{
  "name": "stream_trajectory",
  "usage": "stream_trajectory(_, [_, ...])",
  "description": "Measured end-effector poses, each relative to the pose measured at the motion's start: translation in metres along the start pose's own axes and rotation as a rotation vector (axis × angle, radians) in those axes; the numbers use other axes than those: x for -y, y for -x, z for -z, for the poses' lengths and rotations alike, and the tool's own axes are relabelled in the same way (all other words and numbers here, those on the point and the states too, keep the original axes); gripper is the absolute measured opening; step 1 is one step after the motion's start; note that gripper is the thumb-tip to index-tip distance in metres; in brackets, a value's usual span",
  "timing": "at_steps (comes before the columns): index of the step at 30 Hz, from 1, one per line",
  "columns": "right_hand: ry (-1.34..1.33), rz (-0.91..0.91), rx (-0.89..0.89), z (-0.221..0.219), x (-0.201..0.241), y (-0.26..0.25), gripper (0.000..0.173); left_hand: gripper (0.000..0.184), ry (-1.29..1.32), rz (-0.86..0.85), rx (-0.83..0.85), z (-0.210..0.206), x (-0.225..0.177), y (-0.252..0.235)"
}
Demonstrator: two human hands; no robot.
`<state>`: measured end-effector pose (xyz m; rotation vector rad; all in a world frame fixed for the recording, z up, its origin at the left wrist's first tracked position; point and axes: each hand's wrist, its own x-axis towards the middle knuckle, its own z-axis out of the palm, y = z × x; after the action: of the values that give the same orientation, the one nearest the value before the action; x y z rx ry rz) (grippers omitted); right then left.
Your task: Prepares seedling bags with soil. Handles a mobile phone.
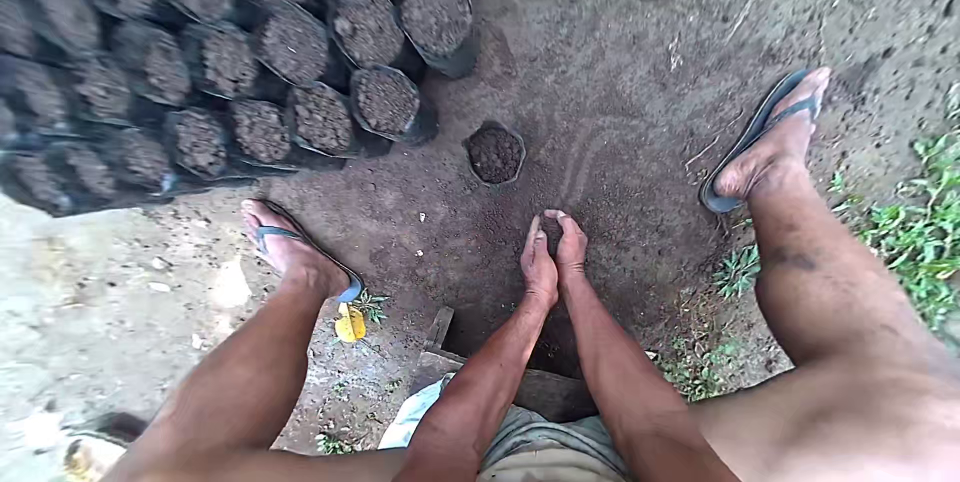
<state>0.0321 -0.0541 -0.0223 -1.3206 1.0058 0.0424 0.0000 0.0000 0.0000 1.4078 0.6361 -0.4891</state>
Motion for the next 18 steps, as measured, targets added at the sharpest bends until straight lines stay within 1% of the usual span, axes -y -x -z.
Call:
stream_trajectory(1, [-0.128, -0.102, 0.029, 0.004, 0.009, 0.002, 0.040, 0.054, -0.030, -0.018, 0.003, -0.005, -0.007, 0.004])
stream_trajectory(2, [-0.276, -0.167, 0.059, 0.009, 0.017, 0.006, 0.038, 0.053, -0.118, -0.048, 0.011, -0.010, -0.016, 0.013])
stream_trajectory(4, [-0.528, -0.208, 0.107, 0.016, 0.037, 0.011, 0.032, 0.052, -0.364, -0.142, 0.060, -0.018, -0.044, 0.034])
stream_trajectory(6, [-0.727, -0.206, 0.166, 0.018, 0.062, 0.019, 0.030, 0.049, -0.539, -0.233, 0.125, -0.017, -0.080, 0.059])
stream_trajectory(8, [-0.821, -0.194, 0.224, 0.018, 0.093, 0.033, 0.031, 0.043, -0.532, -0.379, 0.157, -0.003, -0.113, 0.084])
stream_trajectory(10, [-0.951, -0.221, 0.276, 0.007, 0.131, 0.046, 0.032, 0.040, -0.359, -0.568, 0.134, 0.020, -0.132, 0.100])
stream_trajectory(11, [-1.002, -0.228, 0.333, -0.001, 0.150, 0.052, 0.034, 0.041, -0.258, -0.623, 0.114, 0.034, -0.137, 0.104])
stream_trajectory(12, [-1.031, -0.226, 0.407, -0.008, 0.168, 0.057, 0.036, 0.044, -0.166, -0.618, 0.086, 0.048, -0.139, 0.104])
stream_trajectory(13, [-1.040, -0.213, 0.481, -0.017, 0.184, 0.061, 0.038, 0.048, -0.084, -0.572, 0.058, 0.061, -0.137, 0.102])
stream_trajectory(15, [-1.018, -0.143, 0.594, -0.037, 0.212, 0.065, 0.039, 0.048, 0.033, -0.423, -0.020, 0.085, -0.124, 0.088])
stream_trajectory(16, [-0.991, -0.115, 0.619, -0.047, 0.225, 0.066, 0.039, 0.046, 0.017, -0.339, -0.064, 0.096, -0.114, 0.077])
stream_trajectory(18, [-0.913, -0.072, 0.620, -0.066, 0.246, 0.063, 0.038, 0.043, -0.146, -0.173, -0.125, 0.119, -0.088, 0.057])
